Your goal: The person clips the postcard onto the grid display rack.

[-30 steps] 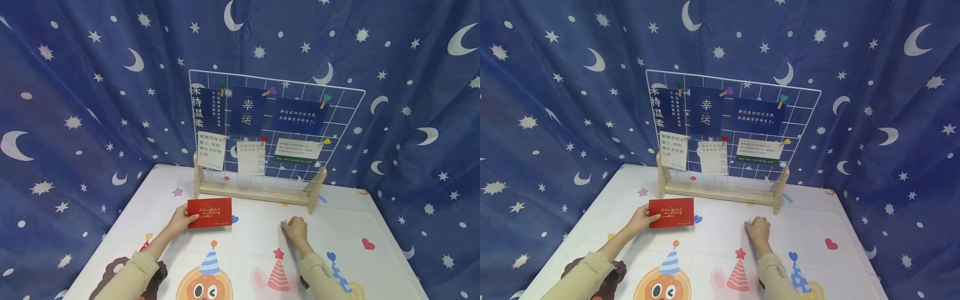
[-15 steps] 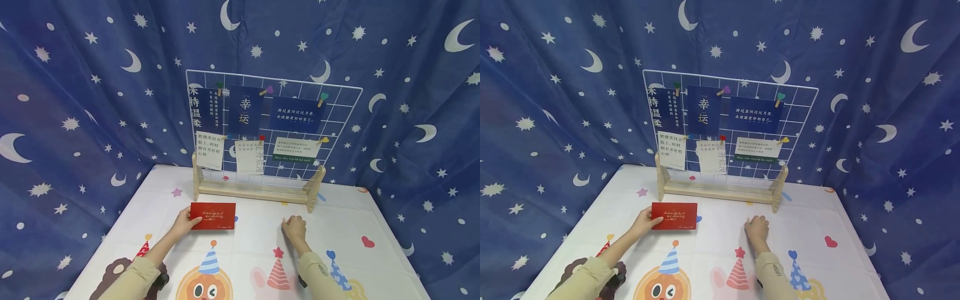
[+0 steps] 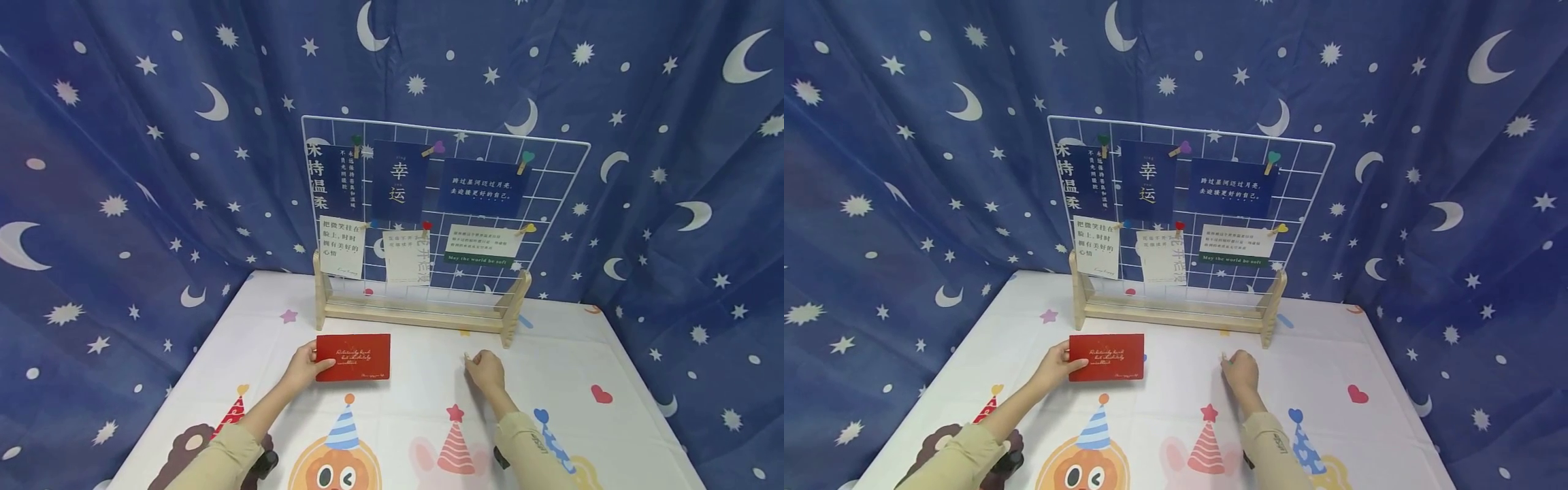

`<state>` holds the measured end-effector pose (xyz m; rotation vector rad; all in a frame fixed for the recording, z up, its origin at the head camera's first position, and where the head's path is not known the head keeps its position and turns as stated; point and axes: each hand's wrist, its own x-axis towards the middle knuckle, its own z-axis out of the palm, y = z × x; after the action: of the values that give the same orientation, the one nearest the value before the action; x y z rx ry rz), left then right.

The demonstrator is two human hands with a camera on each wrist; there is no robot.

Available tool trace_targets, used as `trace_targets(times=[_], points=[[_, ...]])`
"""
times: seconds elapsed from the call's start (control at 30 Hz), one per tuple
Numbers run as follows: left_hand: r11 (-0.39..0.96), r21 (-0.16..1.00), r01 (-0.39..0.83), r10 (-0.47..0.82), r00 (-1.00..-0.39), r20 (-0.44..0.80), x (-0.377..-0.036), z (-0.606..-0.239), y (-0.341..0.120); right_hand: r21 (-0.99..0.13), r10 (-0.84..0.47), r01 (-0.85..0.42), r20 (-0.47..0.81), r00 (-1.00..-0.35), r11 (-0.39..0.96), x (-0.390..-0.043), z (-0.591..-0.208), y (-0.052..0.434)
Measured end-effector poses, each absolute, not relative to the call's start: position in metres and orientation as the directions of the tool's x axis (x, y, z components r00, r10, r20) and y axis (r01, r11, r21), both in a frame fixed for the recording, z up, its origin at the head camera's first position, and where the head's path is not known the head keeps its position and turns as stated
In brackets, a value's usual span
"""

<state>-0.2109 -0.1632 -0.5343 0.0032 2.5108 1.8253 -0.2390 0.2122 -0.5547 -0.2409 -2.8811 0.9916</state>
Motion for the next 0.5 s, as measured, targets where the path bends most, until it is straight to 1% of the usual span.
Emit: trace_targets(times=[0.13,0.27,0.5], points=[[0.294,0.956,-0.009,0.033,-0.999,-0.020,-0.213,-0.536,-0.160,-0.647,0.197,0.144,0.010,-0.980,0.749,-0.237,-0.553,0.215],[0.302,0.953,0.006,0.044,-0.999,-0.008,-0.215,-0.537,-0.154,-0.684,0.200,0.133,0.019,-0.980,0.717,-0.235,-0.552,0.217],[0.289,0.957,0.029,0.109,-0.994,-0.003,-0.219,-0.539,-0.146,-0.700,0.237,0.111,0.085,-0.968,0.706,-0.234,-0.553,0.220]])
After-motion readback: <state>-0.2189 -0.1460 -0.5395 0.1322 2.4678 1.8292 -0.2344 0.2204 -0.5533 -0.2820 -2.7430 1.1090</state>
